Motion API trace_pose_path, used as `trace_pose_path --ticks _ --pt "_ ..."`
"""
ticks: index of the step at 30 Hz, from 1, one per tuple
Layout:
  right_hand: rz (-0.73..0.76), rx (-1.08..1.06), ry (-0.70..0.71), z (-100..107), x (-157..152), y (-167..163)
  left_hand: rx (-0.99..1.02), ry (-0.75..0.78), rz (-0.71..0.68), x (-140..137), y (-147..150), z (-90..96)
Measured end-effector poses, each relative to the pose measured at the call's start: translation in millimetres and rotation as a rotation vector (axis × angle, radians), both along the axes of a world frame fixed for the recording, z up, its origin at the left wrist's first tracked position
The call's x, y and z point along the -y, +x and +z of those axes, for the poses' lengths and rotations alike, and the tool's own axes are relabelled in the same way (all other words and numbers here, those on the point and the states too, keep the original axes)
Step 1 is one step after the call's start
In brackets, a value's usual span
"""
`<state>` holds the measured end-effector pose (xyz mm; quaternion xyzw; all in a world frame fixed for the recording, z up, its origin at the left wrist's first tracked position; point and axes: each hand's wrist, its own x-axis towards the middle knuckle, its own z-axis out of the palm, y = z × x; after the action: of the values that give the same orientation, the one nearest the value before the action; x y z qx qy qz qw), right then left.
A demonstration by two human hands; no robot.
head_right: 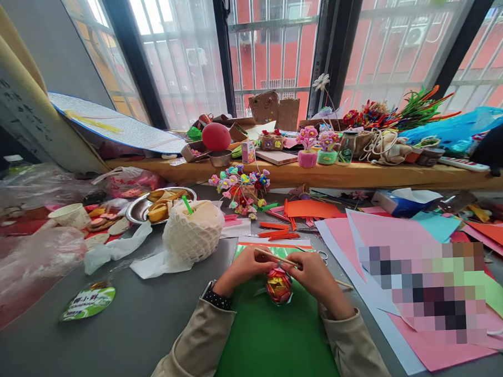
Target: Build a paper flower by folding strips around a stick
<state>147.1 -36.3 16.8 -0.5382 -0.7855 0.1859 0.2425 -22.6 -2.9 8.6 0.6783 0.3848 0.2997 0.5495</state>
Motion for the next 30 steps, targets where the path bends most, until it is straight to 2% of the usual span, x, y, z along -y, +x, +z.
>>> trace_pose_path --ticks 7,12,16,24,30 --pt "-0.077 -0.093 0.078 3.2 1.8 -1.7 0.196 -0.171 0.048 -0.6 2.8 0.2" --pt "-0.077 -0.134 0.090 4.0 2.5 -3.7 0.226 -0.256 0.035 -0.5 -2.0 3.4" --pt "-0.032 -0.147 0.073 3.3 2.2 -2.8 0.201 -0.275 0.006 -3.6 -5.5 0.6" --pt "0.030 -0.132 0.034 6.9 4.0 0.4 0.203 -0.200 -0.019 -4.4 -1.7 -2.7" --pt "-0.109 -0.301 0.100 8.6 5.3 -2.9 0.317 -0.246 -0.002 1.1 0.7 3.6"
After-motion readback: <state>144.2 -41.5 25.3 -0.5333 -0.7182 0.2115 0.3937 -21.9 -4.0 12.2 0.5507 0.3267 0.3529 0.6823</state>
